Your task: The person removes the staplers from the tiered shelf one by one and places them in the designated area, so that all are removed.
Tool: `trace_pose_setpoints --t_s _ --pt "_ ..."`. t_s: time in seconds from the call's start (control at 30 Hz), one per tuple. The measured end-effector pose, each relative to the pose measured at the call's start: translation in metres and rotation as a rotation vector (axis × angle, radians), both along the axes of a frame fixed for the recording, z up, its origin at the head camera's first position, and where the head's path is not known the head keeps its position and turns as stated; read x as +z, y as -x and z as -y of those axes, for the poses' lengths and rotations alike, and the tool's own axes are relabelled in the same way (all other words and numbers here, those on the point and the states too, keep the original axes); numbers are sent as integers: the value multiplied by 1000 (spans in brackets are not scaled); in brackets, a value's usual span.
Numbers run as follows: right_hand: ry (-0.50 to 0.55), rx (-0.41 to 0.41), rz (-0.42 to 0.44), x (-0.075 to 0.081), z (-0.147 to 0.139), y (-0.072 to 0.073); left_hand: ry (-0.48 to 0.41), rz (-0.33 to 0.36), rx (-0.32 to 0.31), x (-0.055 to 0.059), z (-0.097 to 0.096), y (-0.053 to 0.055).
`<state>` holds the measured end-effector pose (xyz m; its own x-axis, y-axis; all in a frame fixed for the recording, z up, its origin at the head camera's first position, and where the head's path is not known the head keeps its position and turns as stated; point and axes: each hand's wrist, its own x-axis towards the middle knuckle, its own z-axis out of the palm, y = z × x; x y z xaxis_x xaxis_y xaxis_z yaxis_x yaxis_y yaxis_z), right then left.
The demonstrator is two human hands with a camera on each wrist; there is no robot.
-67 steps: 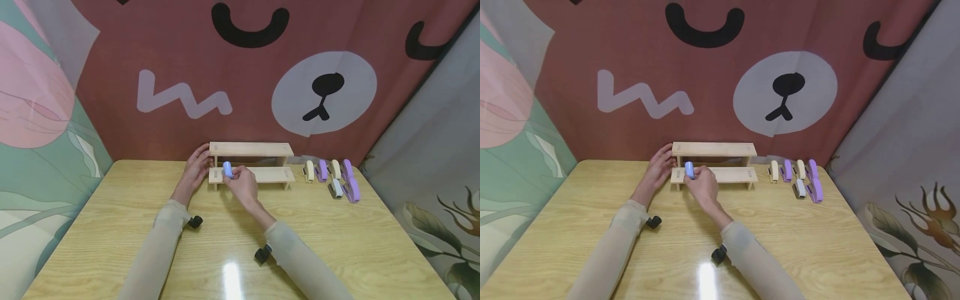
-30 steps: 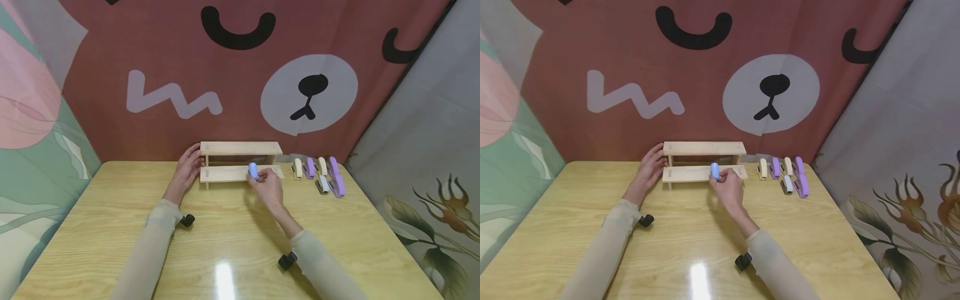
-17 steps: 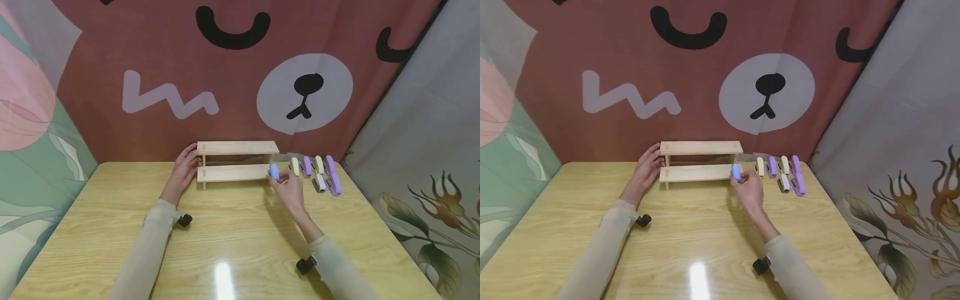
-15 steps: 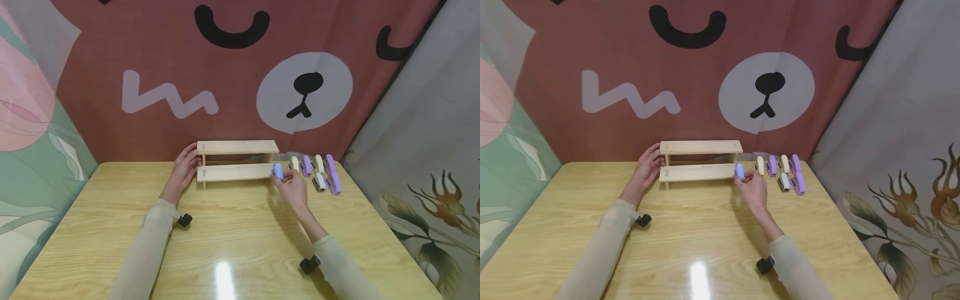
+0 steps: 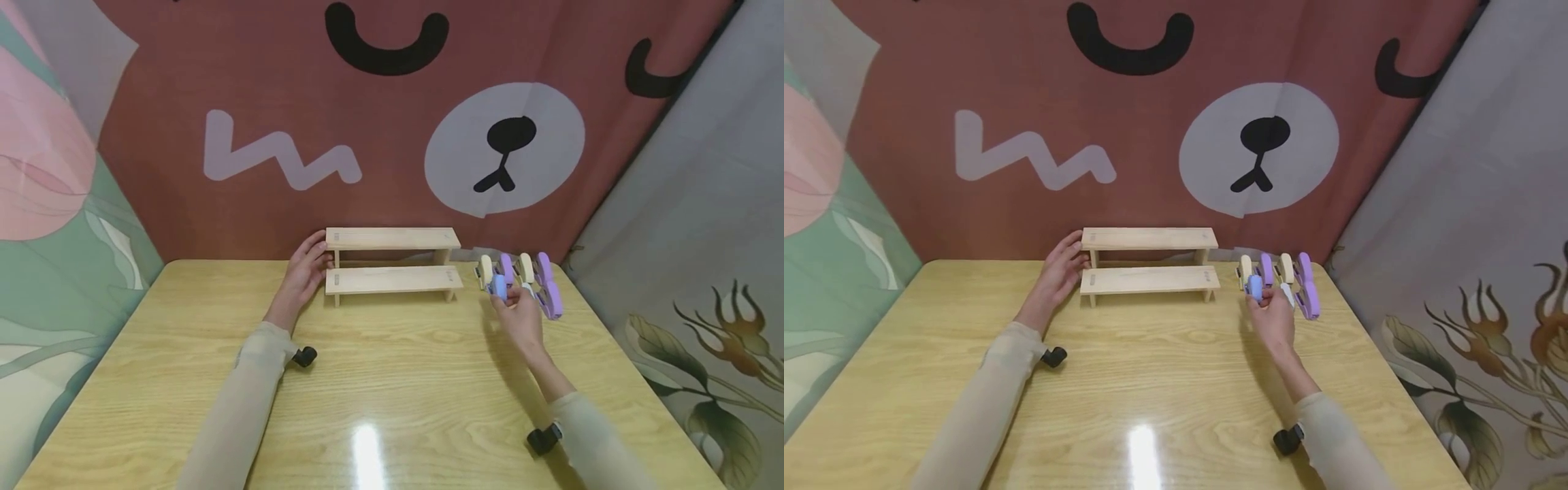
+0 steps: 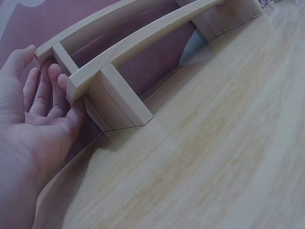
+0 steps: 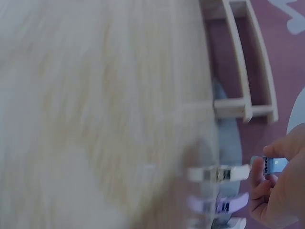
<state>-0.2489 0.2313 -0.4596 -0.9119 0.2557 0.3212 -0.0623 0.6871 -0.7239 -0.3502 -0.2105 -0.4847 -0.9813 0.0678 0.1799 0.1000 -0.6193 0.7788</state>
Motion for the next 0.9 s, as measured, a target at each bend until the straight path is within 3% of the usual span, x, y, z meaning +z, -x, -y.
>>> trace_pose_setpoints --t_s 0.4,0.9 --pt "-39 -9 85 -5 -27 7 -8 -9 -7 1 0 0" --pt "-127 -54 184 -8 -26 16 5 -3 0 -1 1 1"
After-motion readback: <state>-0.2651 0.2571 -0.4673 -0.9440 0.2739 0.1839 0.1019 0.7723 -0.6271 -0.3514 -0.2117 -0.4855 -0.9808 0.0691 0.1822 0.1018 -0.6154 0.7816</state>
